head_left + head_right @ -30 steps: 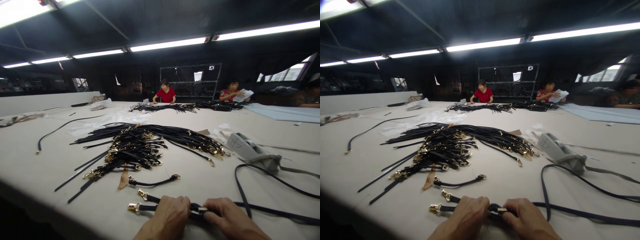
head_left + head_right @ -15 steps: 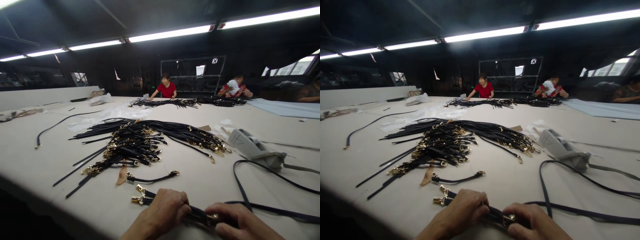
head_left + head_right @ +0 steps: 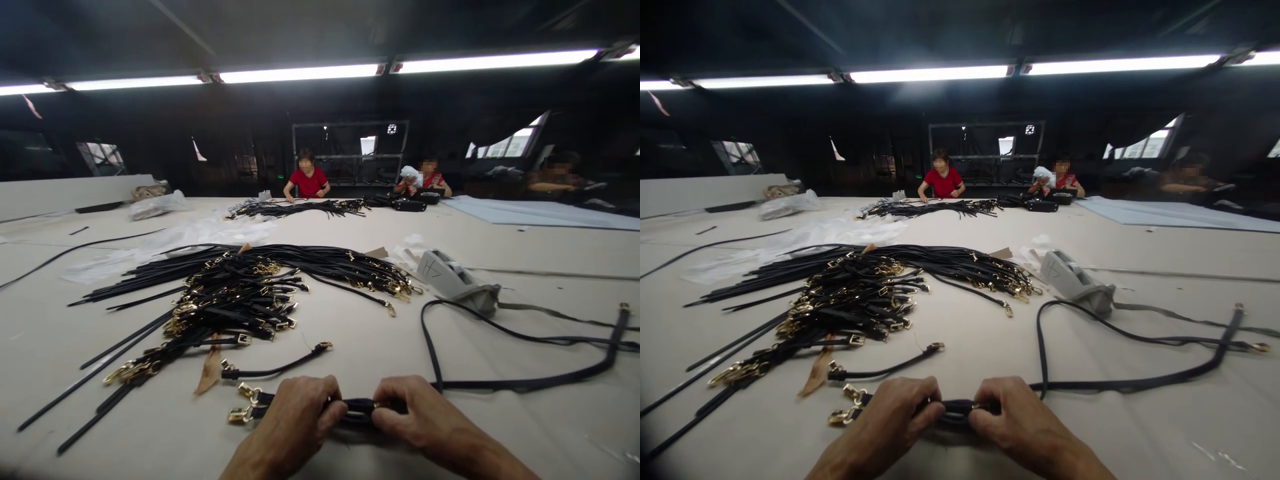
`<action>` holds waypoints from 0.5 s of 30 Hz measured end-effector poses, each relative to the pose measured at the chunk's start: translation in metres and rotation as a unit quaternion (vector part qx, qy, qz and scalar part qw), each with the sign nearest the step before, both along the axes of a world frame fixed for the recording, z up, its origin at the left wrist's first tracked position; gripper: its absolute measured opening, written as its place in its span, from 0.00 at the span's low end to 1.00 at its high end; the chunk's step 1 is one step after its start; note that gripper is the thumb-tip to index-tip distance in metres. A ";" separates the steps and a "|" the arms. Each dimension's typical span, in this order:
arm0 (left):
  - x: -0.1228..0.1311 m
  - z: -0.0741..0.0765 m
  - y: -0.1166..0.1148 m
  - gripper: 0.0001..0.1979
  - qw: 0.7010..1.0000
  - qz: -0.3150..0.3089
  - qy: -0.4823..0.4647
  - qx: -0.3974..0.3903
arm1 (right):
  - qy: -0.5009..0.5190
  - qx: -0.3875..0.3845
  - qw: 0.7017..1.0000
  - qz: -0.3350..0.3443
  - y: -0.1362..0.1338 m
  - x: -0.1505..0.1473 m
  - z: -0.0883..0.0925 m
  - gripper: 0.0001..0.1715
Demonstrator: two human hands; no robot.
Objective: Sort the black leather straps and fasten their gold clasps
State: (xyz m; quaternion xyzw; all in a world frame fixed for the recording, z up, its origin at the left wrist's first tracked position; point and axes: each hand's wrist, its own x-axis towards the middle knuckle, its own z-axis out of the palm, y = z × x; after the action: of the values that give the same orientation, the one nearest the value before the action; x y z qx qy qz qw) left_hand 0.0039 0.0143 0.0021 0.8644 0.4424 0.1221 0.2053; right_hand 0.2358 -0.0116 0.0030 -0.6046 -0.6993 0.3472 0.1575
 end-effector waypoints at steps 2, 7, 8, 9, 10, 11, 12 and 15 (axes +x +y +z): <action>-0.003 -0.001 0.001 0.07 1.000 -0.004 -0.005 -0.007 | 0.005 0.003 1.000 0.006 -0.003 0.000 0.005 0.11; -0.010 0.001 0.004 0.06 0.999 0.006 -0.020 -0.032 | 0.015 0.053 0.998 0.039 -0.010 0.001 0.005 0.14; -0.012 0.001 0.005 0.06 0.999 0.007 -0.025 -0.035 | 0.015 0.062 0.997 0.041 -0.011 0.002 0.002 0.15; -0.014 0.001 0.005 0.06 0.999 0.007 -0.029 -0.039 | 0.017 0.068 0.997 0.043 -0.011 0.004 -0.001 0.16; -0.016 0.001 0.005 0.07 0.999 0.005 -0.031 -0.043 | 0.020 0.072 0.996 0.045 -0.012 0.006 -0.003 0.17; -0.018 0.000 0.004 0.08 0.999 0.002 -0.030 -0.045 | 0.026 0.073 0.996 0.048 -0.013 0.008 -0.004 0.17; -0.019 -0.003 0.005 0.09 0.999 -0.004 -0.025 -0.046 | 0.035 0.068 0.996 0.052 -0.015 0.009 -0.004 0.17; -0.022 -0.014 0.011 0.12 0.999 -0.021 0.003 -0.046 | 0.060 0.029 0.995 0.067 -0.021 0.011 0.003 0.15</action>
State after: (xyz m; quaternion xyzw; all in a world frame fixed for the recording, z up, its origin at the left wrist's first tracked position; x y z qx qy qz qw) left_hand -0.0180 0.0250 -0.0123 0.8637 0.4297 0.0945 0.2459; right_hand 0.2471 -0.0327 0.0062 -0.5294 -0.7377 0.3720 0.1931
